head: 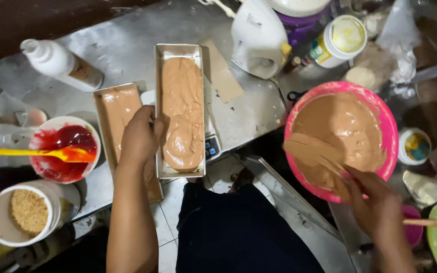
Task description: The person fills rectangular metal baking pans with batter using a wooden spatula, levels the batter by hand, and then pours the remaining batter from a pink bowl into a large square pan.
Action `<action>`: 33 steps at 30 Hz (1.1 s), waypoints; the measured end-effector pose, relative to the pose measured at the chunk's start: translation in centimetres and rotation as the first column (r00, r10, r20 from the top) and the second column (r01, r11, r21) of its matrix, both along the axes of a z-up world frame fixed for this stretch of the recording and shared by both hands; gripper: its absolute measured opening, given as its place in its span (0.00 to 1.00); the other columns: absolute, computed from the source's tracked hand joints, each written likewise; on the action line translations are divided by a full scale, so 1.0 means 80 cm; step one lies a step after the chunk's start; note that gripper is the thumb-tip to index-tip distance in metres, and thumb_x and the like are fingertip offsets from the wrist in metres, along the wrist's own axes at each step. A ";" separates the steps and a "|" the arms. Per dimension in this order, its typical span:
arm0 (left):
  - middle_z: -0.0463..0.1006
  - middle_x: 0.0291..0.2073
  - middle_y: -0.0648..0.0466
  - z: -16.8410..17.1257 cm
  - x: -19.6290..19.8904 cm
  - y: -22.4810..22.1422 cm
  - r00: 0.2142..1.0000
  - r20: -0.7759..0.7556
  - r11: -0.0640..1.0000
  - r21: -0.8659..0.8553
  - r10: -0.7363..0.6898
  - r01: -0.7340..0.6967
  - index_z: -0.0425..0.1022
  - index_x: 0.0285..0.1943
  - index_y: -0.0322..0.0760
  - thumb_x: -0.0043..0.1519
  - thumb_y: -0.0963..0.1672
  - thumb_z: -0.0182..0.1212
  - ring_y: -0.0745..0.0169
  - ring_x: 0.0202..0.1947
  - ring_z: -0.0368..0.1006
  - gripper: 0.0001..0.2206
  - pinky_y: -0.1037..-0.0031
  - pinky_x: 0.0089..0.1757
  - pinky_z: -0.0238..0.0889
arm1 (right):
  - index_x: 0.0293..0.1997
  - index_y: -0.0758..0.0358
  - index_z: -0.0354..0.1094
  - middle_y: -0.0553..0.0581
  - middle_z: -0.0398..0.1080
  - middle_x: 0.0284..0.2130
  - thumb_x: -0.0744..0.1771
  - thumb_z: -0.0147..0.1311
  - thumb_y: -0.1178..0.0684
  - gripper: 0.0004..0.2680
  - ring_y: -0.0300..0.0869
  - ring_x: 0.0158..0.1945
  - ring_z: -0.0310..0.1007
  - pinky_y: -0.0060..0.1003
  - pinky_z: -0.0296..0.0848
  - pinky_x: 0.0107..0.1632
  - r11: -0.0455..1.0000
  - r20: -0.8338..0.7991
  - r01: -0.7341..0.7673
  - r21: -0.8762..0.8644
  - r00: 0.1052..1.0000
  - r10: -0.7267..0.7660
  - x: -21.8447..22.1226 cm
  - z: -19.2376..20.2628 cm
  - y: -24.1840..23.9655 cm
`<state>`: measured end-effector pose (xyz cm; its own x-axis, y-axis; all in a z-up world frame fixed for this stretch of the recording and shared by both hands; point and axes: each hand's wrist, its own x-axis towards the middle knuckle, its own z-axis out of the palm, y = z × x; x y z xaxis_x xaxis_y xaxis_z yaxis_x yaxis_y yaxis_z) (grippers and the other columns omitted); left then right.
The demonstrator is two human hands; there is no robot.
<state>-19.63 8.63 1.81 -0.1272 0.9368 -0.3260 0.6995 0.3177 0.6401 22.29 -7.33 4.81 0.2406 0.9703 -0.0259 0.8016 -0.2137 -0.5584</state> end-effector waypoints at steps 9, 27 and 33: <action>0.74 0.40 0.48 0.007 -0.021 -0.083 0.994 0.030 0.905 0.412 0.102 -0.105 0.70 0.47 0.30 0.63 0.48 0.50 0.56 0.31 0.71 0.15 0.69 0.29 0.64 | 0.38 0.66 0.70 0.59 0.70 0.33 0.65 0.55 0.64 0.02 0.49 0.37 0.69 0.40 0.67 0.43 0.824 0.441 -0.441 0.356 0.857 0.269 -0.163 0.030 0.146; 0.74 0.33 0.55 -0.009 -0.095 -0.166 0.981 0.166 0.890 0.426 0.100 -0.163 0.71 0.39 0.37 0.60 0.40 0.52 0.68 0.25 0.68 0.03 0.81 0.26 0.61 | 0.35 0.51 0.65 0.46 0.62 0.23 0.58 0.50 0.57 0.06 0.42 0.27 0.65 0.35 0.63 0.26 0.662 0.832 -0.708 -0.248 0.194 0.520 -0.318 0.074 0.176; 0.74 0.33 0.56 -0.012 -0.077 -0.169 0.979 0.157 0.884 0.428 0.132 -0.188 0.70 0.37 0.38 0.59 0.40 0.53 0.68 0.20 0.67 0.01 0.82 0.25 0.62 | 0.35 0.53 0.66 0.47 0.63 0.25 0.59 0.48 0.60 0.06 0.43 0.28 0.63 0.36 0.62 0.27 0.614 0.768 -0.747 -0.254 0.229 0.597 -0.317 0.077 0.168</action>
